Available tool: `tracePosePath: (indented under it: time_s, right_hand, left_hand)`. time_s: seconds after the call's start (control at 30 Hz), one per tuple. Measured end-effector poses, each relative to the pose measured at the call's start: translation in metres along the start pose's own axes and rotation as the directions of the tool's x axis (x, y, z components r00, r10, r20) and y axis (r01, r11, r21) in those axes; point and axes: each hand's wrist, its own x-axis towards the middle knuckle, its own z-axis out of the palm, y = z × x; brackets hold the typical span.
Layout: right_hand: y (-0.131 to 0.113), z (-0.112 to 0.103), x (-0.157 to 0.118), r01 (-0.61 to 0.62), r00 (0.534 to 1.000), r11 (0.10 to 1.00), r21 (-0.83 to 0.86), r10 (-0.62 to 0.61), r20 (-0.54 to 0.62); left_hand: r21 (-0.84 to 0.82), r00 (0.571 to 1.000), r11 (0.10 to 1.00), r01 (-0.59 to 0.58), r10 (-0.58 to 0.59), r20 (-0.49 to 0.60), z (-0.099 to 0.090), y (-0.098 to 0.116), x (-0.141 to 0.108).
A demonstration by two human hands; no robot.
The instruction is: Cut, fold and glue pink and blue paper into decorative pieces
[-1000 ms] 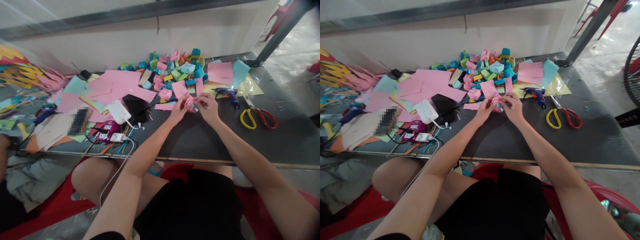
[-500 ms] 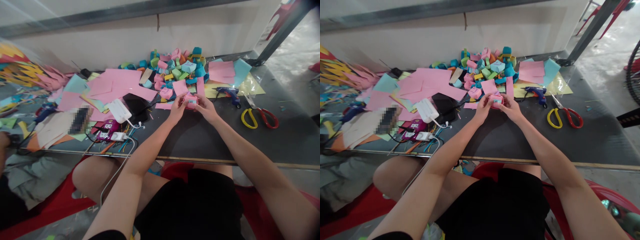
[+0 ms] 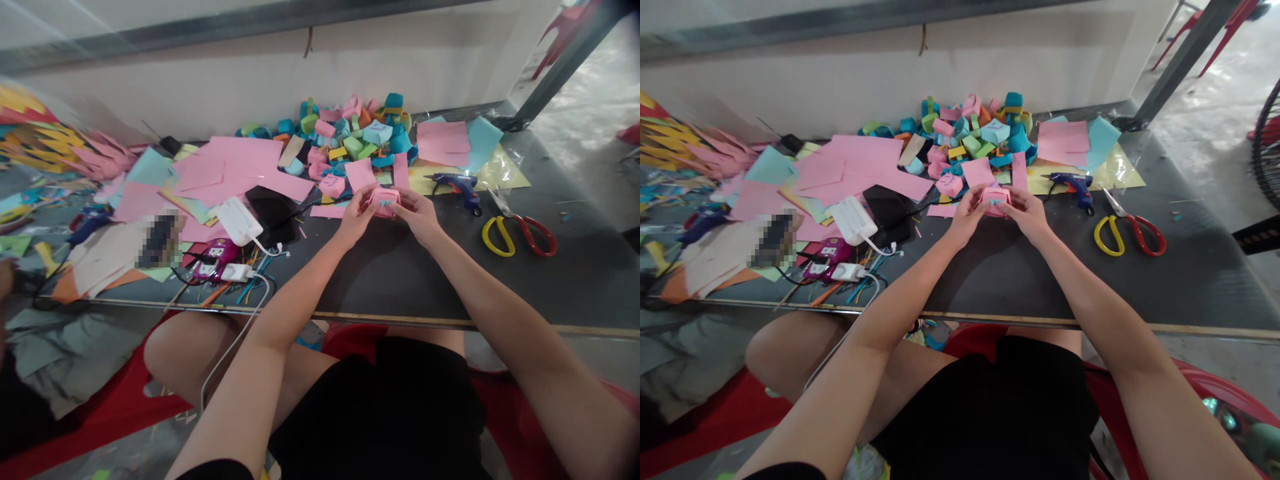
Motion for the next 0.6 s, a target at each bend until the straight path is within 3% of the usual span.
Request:
tracePosePath:
  time_s: [0.33, 0.6]
  right_hand:
    - [0.001, 0.000, -0.001, 0.154, 0.986, 0.960, -0.236, -0.163, -0.021]
    - [-0.010, -0.002, -0.007, 0.383, 0.916, 0.743, -0.550, -0.381, 0.123]
  left_hand:
    - [0.108, 0.999, 0.994, -0.022, 0.019, 0.032, -0.005, 0.002, 0.000]
    - [0.468, 0.985, 0.869, -0.160, 0.109, 0.134, -0.019, 0.009, 0.003]
